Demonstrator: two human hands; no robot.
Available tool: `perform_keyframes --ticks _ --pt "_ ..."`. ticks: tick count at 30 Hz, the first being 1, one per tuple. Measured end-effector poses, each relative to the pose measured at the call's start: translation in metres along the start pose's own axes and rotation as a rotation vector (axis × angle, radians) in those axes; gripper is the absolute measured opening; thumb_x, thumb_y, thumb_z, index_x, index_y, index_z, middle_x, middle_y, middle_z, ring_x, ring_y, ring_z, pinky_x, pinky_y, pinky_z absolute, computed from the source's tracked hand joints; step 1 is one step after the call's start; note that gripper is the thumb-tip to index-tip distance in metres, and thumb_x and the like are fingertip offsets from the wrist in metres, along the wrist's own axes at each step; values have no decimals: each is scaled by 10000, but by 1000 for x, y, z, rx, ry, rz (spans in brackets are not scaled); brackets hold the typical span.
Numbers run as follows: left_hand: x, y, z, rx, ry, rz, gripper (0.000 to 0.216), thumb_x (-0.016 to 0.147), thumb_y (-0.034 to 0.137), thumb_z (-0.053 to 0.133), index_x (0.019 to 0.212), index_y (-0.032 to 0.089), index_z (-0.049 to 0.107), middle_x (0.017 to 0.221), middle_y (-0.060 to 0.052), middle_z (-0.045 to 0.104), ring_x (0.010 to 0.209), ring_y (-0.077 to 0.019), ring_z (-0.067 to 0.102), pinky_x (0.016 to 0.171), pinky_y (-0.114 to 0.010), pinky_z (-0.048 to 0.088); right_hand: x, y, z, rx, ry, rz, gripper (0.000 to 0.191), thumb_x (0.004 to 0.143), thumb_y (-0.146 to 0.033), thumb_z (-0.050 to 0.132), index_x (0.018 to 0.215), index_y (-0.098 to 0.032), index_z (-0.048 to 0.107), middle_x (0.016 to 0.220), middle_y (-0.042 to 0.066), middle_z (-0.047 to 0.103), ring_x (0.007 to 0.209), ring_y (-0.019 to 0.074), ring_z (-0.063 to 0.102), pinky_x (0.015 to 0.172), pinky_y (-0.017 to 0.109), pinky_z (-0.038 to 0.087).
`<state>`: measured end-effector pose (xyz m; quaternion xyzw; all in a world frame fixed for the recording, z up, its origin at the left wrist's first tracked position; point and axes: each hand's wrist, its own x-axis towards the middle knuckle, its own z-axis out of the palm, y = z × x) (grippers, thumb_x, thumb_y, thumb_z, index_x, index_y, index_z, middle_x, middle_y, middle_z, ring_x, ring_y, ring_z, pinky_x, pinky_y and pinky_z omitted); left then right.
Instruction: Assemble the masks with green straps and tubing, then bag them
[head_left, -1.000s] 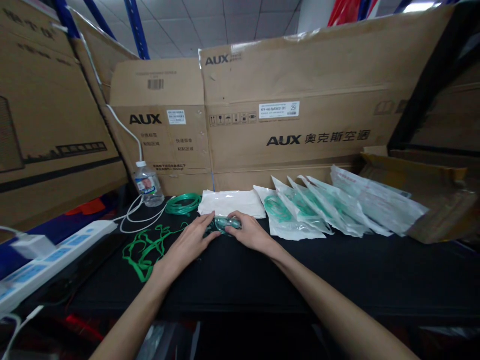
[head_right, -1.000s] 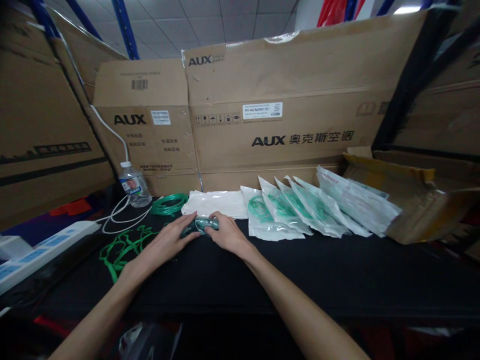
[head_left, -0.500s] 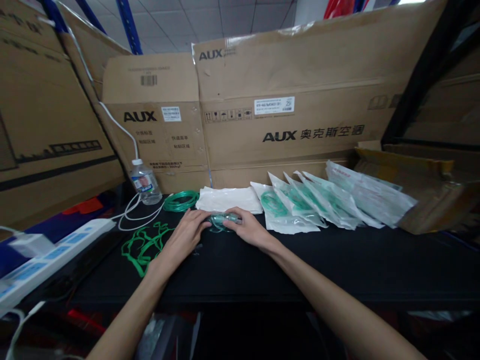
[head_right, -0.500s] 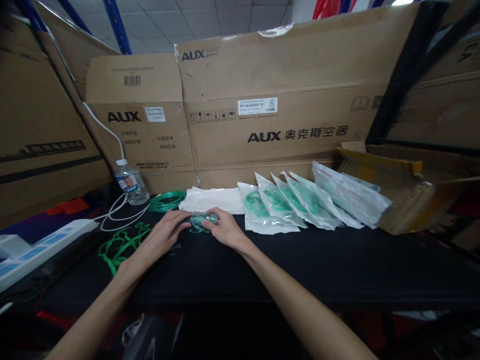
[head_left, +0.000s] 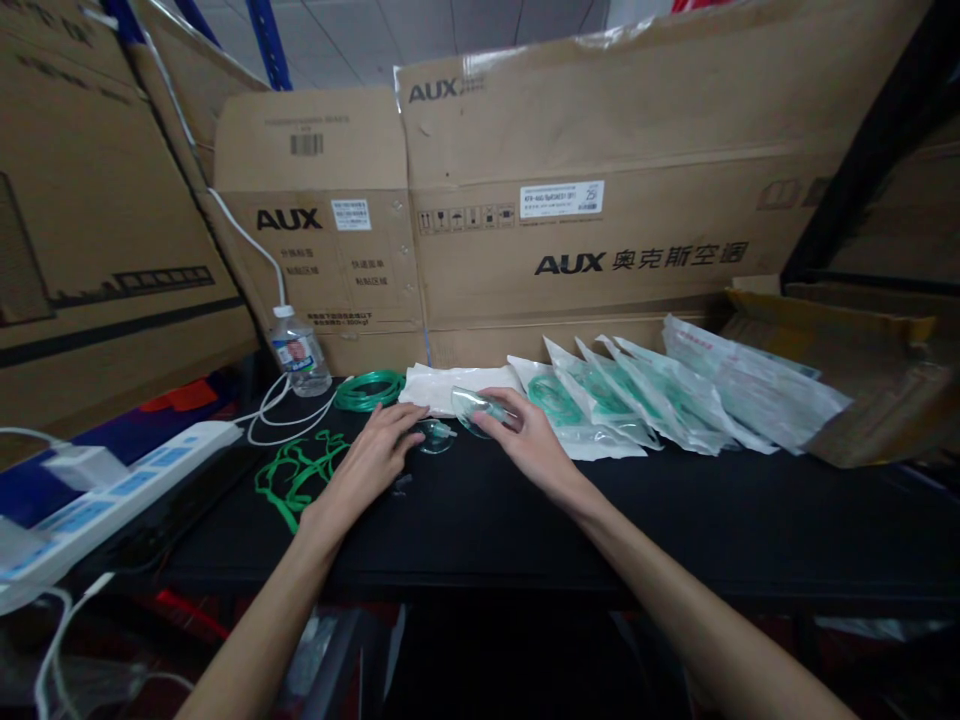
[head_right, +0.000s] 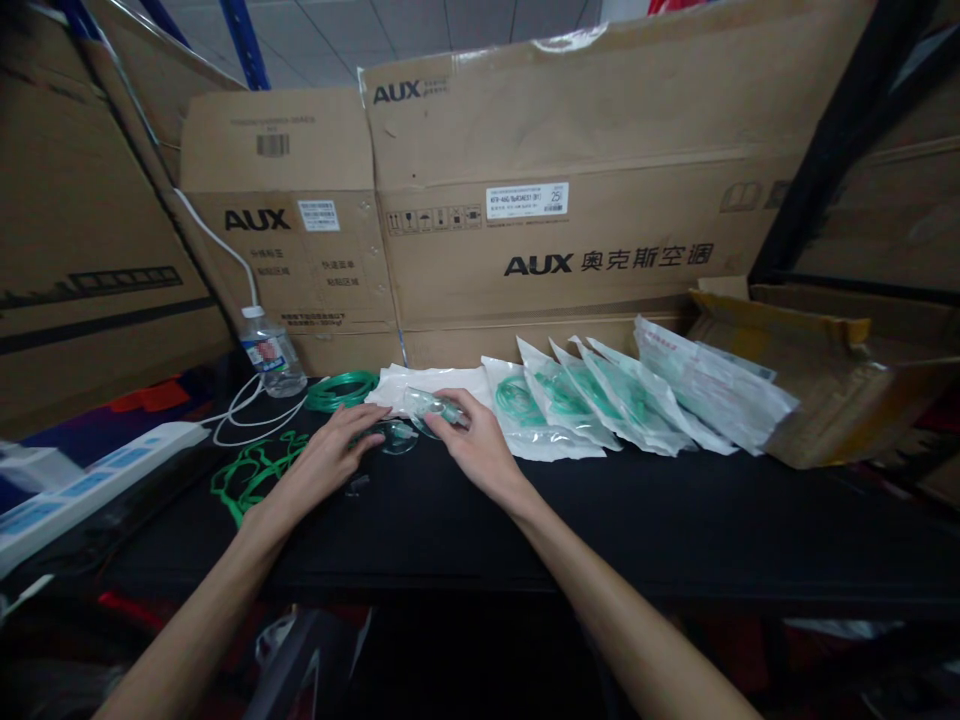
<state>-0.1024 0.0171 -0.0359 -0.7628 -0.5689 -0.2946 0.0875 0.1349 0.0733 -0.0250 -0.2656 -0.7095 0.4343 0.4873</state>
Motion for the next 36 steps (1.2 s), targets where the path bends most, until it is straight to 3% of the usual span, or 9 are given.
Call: perform_keyframes --ticks 6,10,14,23,29,36 --pt "-31 3 -27 89 147 -124 423 1029 397 408 1268 159 664 1283 -131 684 1198 -291 624 1083 -477 466 -69 -23 -34 125 -96 220 343 873 -401 715 1154 -214 651 1131 53 720 1027 196 709 949 331 543" --pt "-46 -7 -27 159 48 -199 479 1018 406 382 1298 121 646 1342 -155 660 1230 -313 625 1082 -472 480 -97 -24 -47 219 -145 364 403 856 -436 747 1176 -214 641 1088 41 737 1030 192 701 951 312 528" --pt "-44 -12 -19 141 -34 -183 480 1015 413 384 1347 140 599 1386 -134 640 1257 -290 620 1098 -440 473 -100 -18 -48 221 -156 359 401 869 -435 739 1185 -209 642 1105 45 727 1015 190 694 948 321 519" --pt "-42 -6 -19 135 -62 -270 454 986 515 478 1307 203 551 1235 -125 698 1136 -313 678 980 -447 523 -102 -17 -48 197 -190 324 331 891 -364 720 1180 -218 649 1111 37 709 994 174 688 920 307 534" --pt "-41 -3 -18 101 -20 -257 506 956 537 549 1350 220 561 1296 -121 660 1115 -296 675 978 -437 518 -103 -15 -47 183 -185 321 338 883 -379 724 1177 -227 654 1112 39 722 1009 191 699 945 331 540" --pt "-35 7 -21 34 -70 -348 404 1004 519 445 1263 242 586 1213 -87 721 1071 -300 710 962 -443 524 -103 -16 -48 152 -187 312 337 885 -371 722 1184 -229 658 1125 37 714 1010 179 690 930 307 538"
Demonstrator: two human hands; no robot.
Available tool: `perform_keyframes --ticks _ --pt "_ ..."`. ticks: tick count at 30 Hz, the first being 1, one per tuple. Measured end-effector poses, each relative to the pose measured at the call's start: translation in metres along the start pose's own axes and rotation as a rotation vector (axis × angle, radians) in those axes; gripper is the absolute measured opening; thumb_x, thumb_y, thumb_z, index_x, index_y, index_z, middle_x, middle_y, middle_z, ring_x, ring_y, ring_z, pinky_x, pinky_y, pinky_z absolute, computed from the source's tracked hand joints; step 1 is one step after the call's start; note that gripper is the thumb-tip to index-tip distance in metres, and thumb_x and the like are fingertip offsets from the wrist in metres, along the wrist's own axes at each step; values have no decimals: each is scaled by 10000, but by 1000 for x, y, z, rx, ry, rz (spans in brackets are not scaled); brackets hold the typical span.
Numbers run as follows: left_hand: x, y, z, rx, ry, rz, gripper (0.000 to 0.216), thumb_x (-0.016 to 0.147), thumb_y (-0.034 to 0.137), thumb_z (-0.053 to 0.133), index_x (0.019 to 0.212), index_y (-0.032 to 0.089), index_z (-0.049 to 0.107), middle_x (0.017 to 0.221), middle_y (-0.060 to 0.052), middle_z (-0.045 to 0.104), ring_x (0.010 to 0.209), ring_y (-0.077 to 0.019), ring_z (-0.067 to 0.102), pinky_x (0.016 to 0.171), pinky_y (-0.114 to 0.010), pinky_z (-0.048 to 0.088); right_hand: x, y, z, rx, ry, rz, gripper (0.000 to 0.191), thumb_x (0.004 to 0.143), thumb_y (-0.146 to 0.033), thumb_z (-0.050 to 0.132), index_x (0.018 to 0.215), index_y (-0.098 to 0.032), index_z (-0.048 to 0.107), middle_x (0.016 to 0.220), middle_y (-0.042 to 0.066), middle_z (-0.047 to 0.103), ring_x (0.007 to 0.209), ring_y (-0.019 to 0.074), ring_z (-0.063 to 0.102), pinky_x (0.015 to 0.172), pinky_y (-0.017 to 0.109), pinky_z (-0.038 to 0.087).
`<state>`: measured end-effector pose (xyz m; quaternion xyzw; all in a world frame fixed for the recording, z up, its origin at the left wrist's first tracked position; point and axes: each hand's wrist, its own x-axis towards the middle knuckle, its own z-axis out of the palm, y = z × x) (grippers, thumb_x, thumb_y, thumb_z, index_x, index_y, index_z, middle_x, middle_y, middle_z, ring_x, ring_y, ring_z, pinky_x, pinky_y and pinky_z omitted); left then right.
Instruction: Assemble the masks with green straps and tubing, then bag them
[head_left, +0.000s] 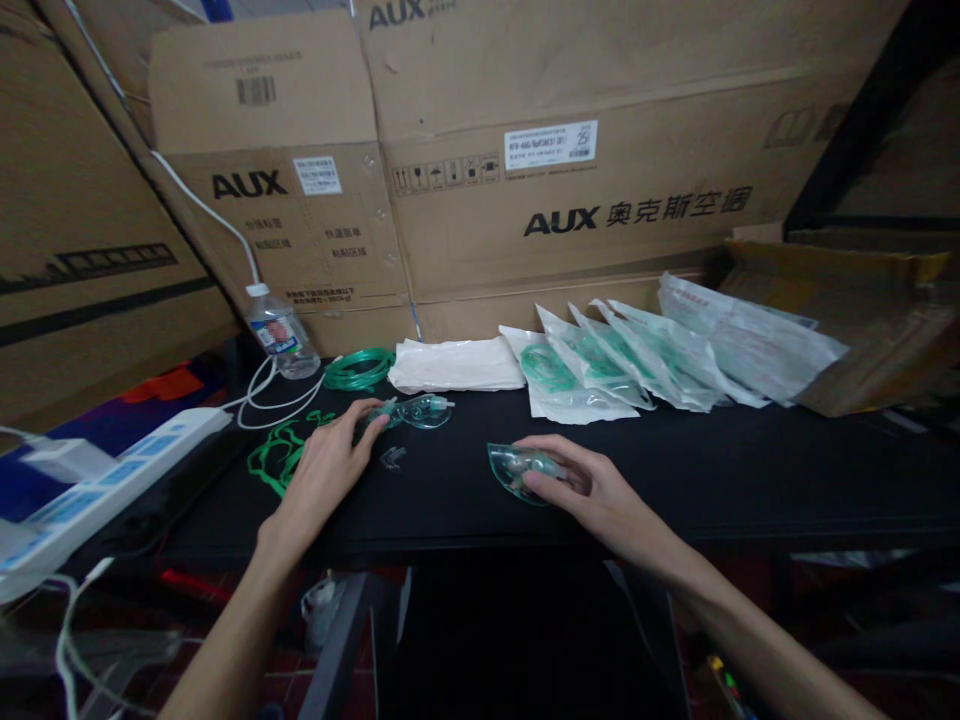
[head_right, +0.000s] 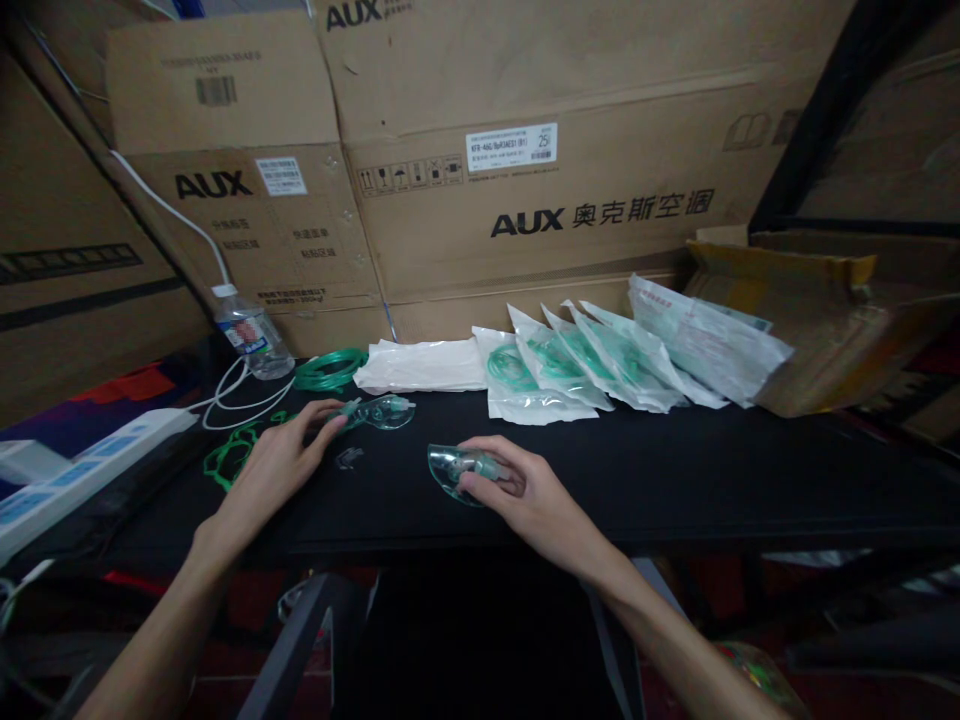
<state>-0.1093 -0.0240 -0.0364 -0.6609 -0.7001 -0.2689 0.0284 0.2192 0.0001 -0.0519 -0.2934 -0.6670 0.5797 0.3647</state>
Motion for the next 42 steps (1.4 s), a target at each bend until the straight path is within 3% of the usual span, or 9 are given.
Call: perform_keyframes --ticks 9,13,17,21,29,32,34,37,42 --pt "2 -12 9 115 175 -27 483 900 408 617 1335 203 572 1246 -131 571 987 -304 688 820 -422 582 -1 -4 2 -5 0 -8 327 887 -360 711 1180 -223 662 1097 29 713 1000 180 691 926 309 544" --pt "5 -13 11 164 154 6 495 913 359 585 1358 143 575 1254 -154 600 1093 -350 653 938 -466 546 -1 -4 1 -20 1 -10 318 889 -363 711 1175 -232 666 1100 30 712 1000 187 694 926 320 548" --pt "6 -8 12 119 127 79 532 933 332 545 1437 169 505 1406 -147 570 1175 -329 637 994 -452 528 -1 -4 1 -30 -6 -17 313 891 -364 707 1175 -238 667 1110 31 714 994 189 693 907 322 558" --pt "4 -6 11 65 122 146 511 955 320 496 1438 152 510 1420 -134 583 1262 -309 594 1098 -458 461 -1 -3 1 -24 -6 -21 315 894 -360 705 1177 -229 666 1110 34 717 999 190 694 912 320 556" --pt "3 -13 4 49 109 92 498 951 221 404 1416 117 548 1434 -161 587 1323 -326 557 1130 -495 428 -1 -1 1 -18 -14 -21 303 900 -351 706 1180 -242 669 1123 22 702 996 171 679 902 292 536" --pt "-1 -5 -2 28 177 105 468 968 244 401 1392 133 566 1434 -149 592 1333 -313 548 1146 -492 412 0 0 0 -19 -13 -29 299 900 -356 705 1178 -251 674 1122 21 699 1001 176 674 894 297 537" --pt "-7 0 -7 15 222 101 408 988 312 426 1319 168 618 1342 -119 654 1238 -299 613 1101 -473 457 -1 0 0 -16 -9 -30 304 895 -363 708 1177 -252 675 1107 19 701 995 181 677 888 301 541" --pt "-21 3 -11 -23 109 123 389 986 474 490 1242 242 668 1235 -70 698 1096 -275 670 1000 -429 530 -1 0 0 -21 5 -29 307 884 -368 713 1164 -245 681 1088 20 703 978 186 682 884 310 547" --pt "-32 -5 -5 -11 -87 187 536 936 631 533 1338 289 627 1352 -64 625 1251 -287 580 1113 -466 437 -1 0 0 -30 13 -17 310 880 -365 716 1166 -251 685 1096 20 705 963 185 681 870 311 547"
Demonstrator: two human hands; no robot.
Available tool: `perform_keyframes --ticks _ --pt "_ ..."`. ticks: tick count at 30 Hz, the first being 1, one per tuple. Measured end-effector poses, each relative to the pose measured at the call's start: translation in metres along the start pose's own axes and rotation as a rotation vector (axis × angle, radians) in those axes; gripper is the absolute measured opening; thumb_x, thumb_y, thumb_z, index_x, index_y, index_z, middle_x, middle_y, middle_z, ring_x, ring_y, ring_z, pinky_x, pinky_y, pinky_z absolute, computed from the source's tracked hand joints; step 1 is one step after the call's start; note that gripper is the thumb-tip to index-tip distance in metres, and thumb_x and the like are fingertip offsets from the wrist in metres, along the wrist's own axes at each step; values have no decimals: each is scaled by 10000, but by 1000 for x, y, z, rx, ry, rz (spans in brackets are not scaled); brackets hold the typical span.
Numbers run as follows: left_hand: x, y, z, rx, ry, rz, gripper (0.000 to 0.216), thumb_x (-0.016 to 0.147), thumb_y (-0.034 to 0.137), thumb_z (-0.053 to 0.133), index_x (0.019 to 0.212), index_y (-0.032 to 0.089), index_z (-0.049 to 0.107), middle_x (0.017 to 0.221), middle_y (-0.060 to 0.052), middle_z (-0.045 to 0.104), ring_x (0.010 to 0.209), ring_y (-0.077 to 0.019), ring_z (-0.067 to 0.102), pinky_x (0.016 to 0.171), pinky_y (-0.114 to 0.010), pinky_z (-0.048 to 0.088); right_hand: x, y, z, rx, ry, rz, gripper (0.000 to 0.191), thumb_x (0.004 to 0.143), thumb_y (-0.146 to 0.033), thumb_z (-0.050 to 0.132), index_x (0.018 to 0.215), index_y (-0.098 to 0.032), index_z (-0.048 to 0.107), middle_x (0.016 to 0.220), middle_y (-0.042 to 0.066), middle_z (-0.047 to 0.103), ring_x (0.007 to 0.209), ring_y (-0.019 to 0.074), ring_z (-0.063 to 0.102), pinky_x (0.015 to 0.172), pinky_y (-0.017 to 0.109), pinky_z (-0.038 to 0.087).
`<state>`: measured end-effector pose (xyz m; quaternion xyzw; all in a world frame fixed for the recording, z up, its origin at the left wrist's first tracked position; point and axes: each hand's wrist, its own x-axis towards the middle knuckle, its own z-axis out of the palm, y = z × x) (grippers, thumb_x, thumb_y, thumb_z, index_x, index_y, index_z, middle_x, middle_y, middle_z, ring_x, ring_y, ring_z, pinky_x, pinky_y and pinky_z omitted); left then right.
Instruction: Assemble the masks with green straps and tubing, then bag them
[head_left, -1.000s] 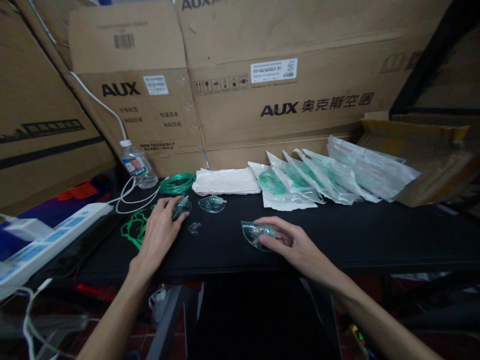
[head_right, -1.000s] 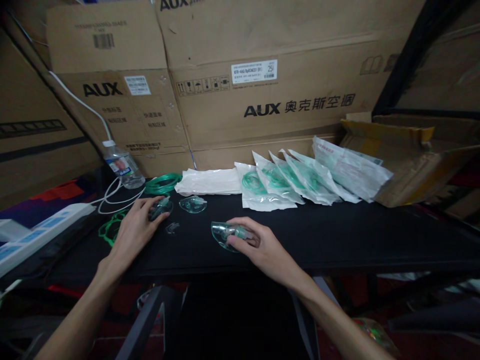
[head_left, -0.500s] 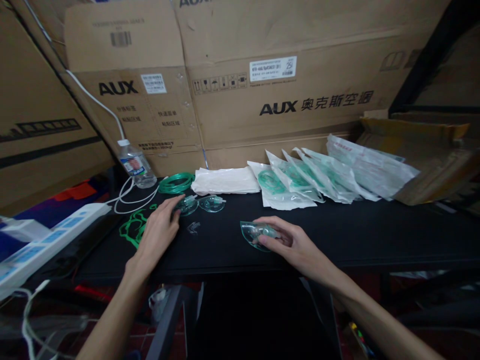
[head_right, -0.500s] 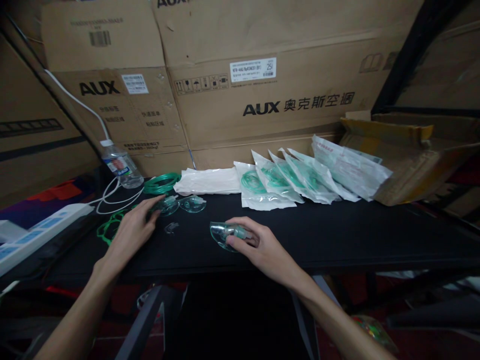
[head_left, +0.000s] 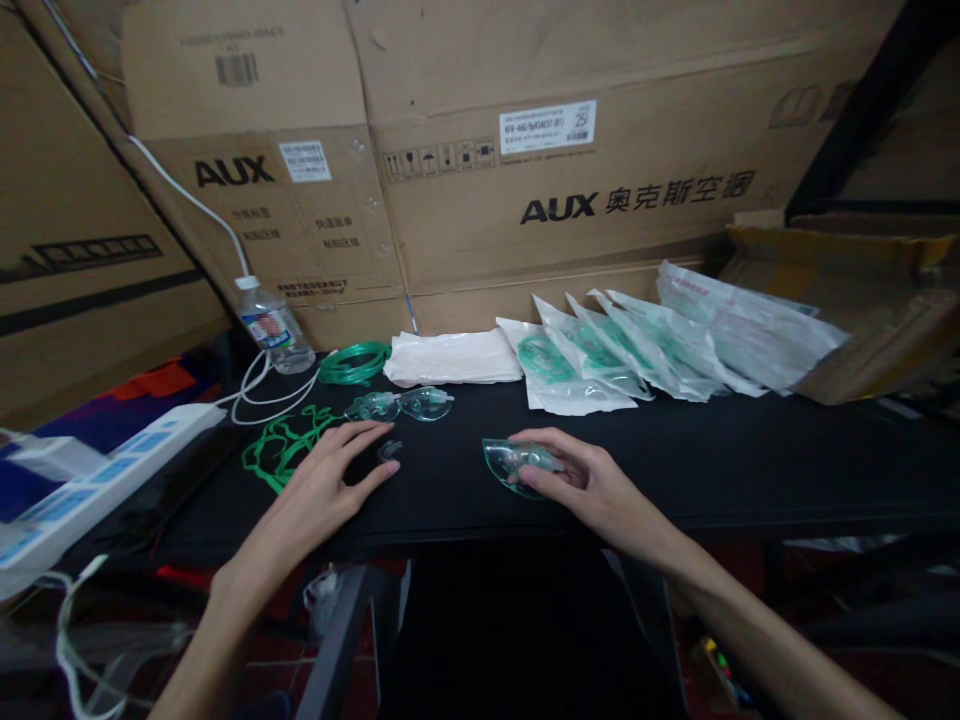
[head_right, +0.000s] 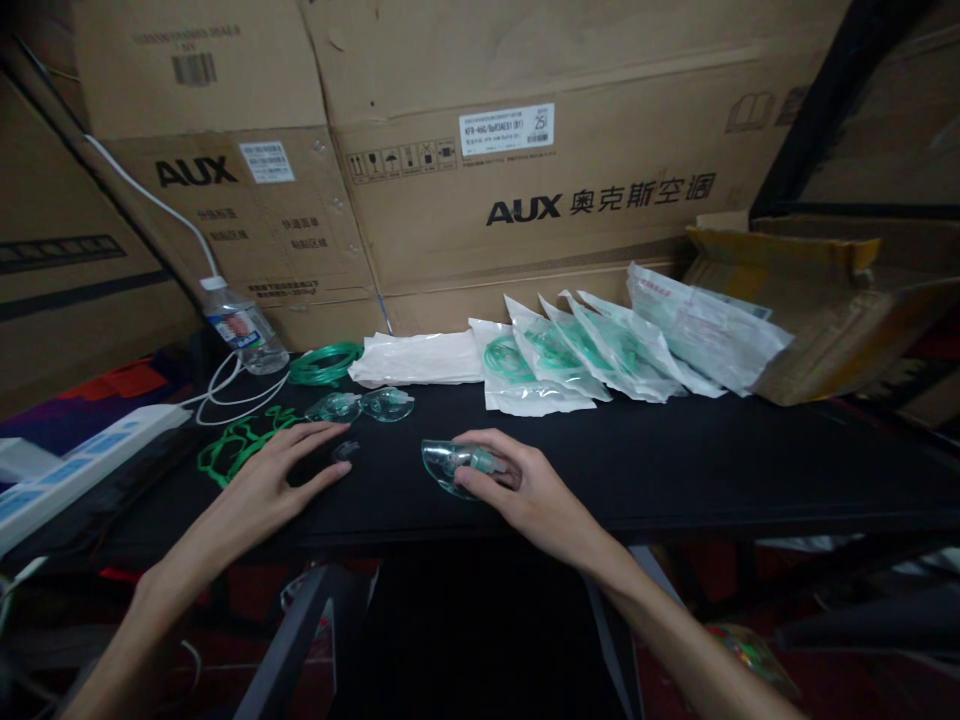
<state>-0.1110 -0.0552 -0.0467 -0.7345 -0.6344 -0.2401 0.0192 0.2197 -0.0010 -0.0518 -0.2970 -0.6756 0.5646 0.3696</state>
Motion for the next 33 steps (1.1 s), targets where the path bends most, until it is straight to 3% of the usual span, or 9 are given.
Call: perform_keyframes --ticks 5,11,17,23,29,33 --pt "9 -3 6 -27 -77 46 484 964 624 486 1262 293 675 1368 -64 605 1296 -281 537 1150 -482 383 0 0 0 -3 1 -5 313 883 -363 713 1176 -254 686 1095 21 711 973 190 685 878 315 547" --pt "15 -1 6 -32 -41 91 459 970 614 484 1159 256 703 1270 -81 649 1226 -284 569 1111 -473 413 -1 1 0 -9 13 -24 304 883 -348 718 1172 -256 696 1113 20 717 979 190 693 872 304 555" --pt "16 36 5 -226 40 101 366 991 496 540 1238 259 670 1248 -58 685 1170 -253 617 1053 -403 458 3 3 1 44 -27 -9 357 883 -312 718 1231 -251 666 1195 21 702 1056 180 688 958 312 533" --pt "18 77 19 -496 64 124 321 931 373 687 1231 256 686 1161 -19 735 989 -184 678 917 -290 516 14 3 9 -58 11 -32 263 835 -287 730 1071 -197 653 954 11 681 853 158 657 789 284 518" --pt "15 84 32 -560 115 119 255 889 323 746 1134 251 734 1090 -4 752 930 -161 680 876 -258 516 19 3 16 -120 24 -82 252 840 -277 700 1071 -184 663 930 14 673 788 149 619 737 278 492" --pt "13 84 34 -571 92 163 267 887 308 748 1148 253 738 1113 -13 749 1014 -171 688 938 -264 510 18 4 18 -172 36 -98 261 844 -285 709 1082 -180 676 945 22 683 791 151 607 733 275 481"
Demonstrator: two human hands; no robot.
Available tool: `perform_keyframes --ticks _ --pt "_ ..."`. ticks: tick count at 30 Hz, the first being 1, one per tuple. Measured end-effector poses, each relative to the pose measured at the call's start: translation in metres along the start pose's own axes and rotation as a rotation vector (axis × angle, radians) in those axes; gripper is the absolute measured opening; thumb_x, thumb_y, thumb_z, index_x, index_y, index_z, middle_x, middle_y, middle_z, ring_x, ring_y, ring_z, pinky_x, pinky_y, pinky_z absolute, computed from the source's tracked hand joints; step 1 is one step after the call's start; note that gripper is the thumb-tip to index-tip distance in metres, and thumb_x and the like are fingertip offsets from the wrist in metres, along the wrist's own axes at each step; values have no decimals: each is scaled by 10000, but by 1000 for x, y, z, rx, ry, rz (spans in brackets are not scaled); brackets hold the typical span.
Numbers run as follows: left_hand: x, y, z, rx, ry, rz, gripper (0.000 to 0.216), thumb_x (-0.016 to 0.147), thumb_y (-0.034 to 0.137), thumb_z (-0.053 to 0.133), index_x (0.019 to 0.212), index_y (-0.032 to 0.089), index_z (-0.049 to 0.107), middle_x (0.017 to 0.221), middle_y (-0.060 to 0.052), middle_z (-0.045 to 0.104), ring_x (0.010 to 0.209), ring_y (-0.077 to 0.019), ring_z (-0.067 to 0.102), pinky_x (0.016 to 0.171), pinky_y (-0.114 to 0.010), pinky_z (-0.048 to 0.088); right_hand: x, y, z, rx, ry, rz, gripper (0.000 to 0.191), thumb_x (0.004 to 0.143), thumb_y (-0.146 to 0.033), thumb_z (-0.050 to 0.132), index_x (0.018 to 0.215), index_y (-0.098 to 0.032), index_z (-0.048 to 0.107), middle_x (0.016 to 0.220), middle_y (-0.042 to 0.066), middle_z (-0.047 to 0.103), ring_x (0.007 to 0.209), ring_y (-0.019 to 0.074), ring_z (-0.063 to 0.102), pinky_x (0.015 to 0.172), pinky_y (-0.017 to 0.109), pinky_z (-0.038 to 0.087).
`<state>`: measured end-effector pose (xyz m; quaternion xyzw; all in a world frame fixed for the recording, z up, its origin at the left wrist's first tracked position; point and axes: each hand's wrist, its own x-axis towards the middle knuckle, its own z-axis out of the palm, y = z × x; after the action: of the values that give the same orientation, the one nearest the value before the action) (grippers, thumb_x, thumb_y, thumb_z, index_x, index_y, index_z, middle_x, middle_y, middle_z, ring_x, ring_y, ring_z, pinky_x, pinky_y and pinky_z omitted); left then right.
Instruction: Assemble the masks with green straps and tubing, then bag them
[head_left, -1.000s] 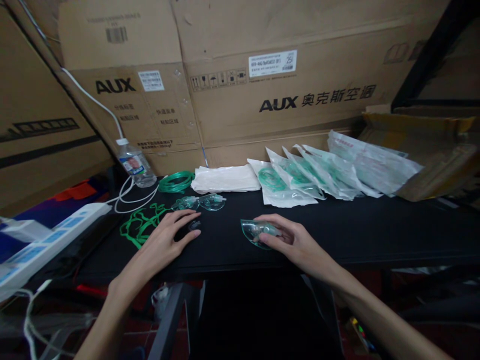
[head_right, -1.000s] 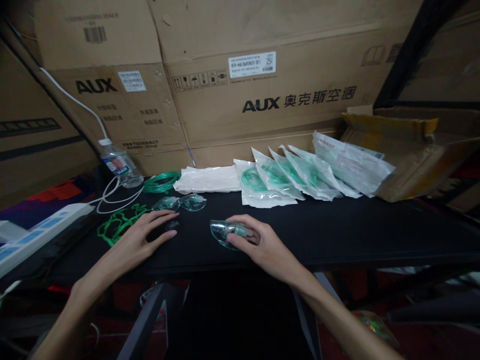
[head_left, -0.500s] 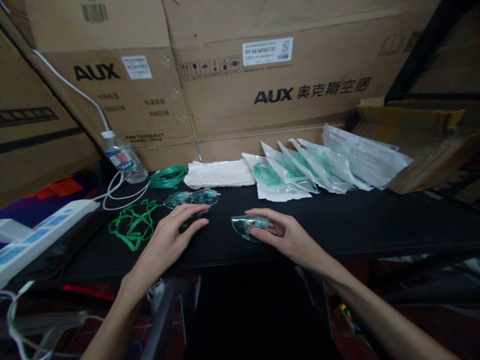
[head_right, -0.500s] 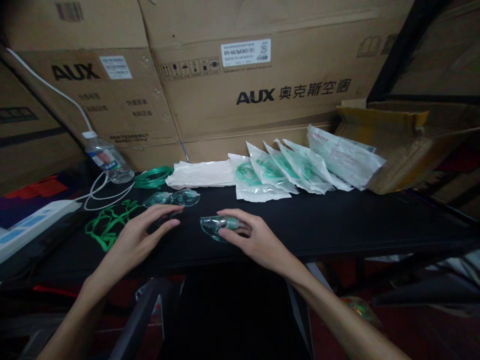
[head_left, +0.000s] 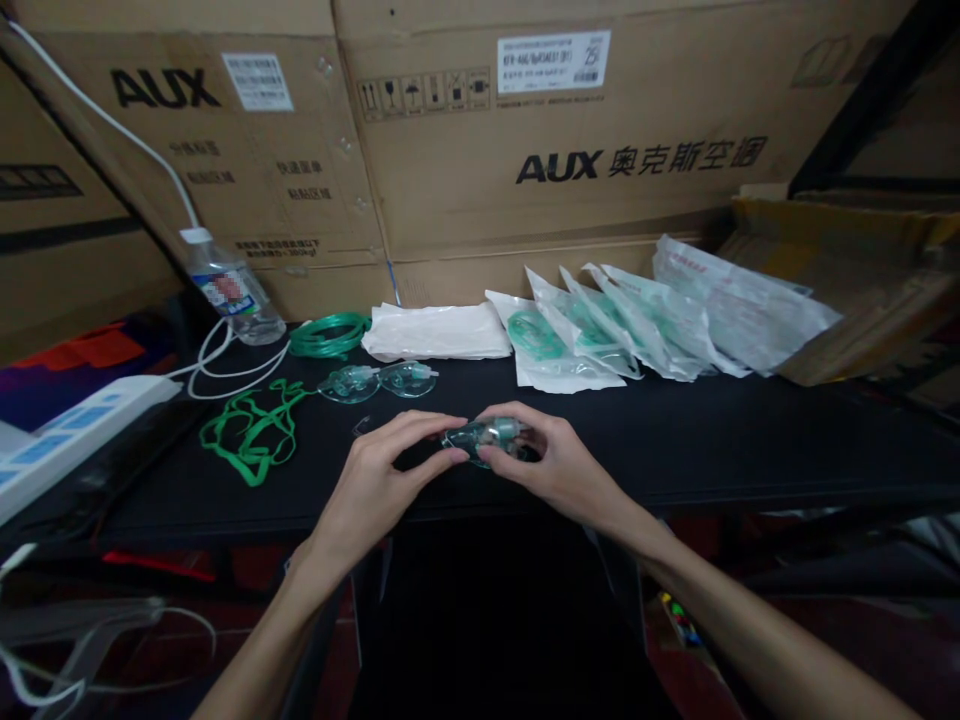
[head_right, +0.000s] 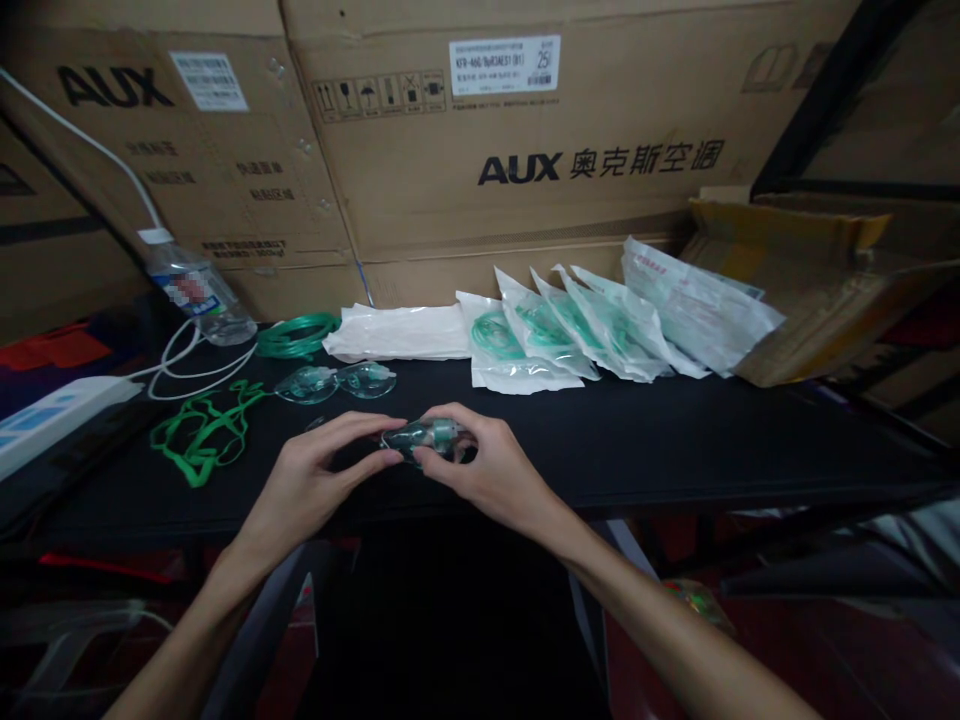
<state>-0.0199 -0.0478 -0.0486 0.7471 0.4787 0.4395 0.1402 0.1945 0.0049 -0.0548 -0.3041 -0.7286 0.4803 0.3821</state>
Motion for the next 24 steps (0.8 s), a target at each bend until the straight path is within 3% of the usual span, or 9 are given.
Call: perform_keyframes --ticks 6,13,19,24 --pt "-2 -1 0 -10 -17 22 269 897 305 735 1161 254 747 1121 -23 739 1033 -172 687 946 -265 516 0 1 4 -1 -22 -9 191 888 -325 696 1028 -195 681 876 0 677 775 146 599 748 269 474" --pt "-5 -4 1 -7 -48 59 367 945 268 679 1311 297 676 1177 -6 723 1029 -146 681 929 -230 506 -2 1 4 -16 -29 -7 183 893 -327 694 1021 -198 673 851 -14 655 766 141 577 735 258 456" --pt "-4 0 -2 -115 -149 -52 357 1012 299 571 1364 285 632 1318 -12 701 1205 -163 643 1046 -243 467 -3 1 3 32 -52 6 173 887 -321 704 996 -191 673 861 -13 649 788 143 582 765 261 458" --pt "-2 2 -6 -148 -159 -122 316 987 351 604 1272 261 706 1265 -20 732 1174 -196 671 1040 -268 488 -4 -1 0 20 -82 21 191 894 -343 703 1013 -195 683 882 -8 665 805 148 585 765 261 452"
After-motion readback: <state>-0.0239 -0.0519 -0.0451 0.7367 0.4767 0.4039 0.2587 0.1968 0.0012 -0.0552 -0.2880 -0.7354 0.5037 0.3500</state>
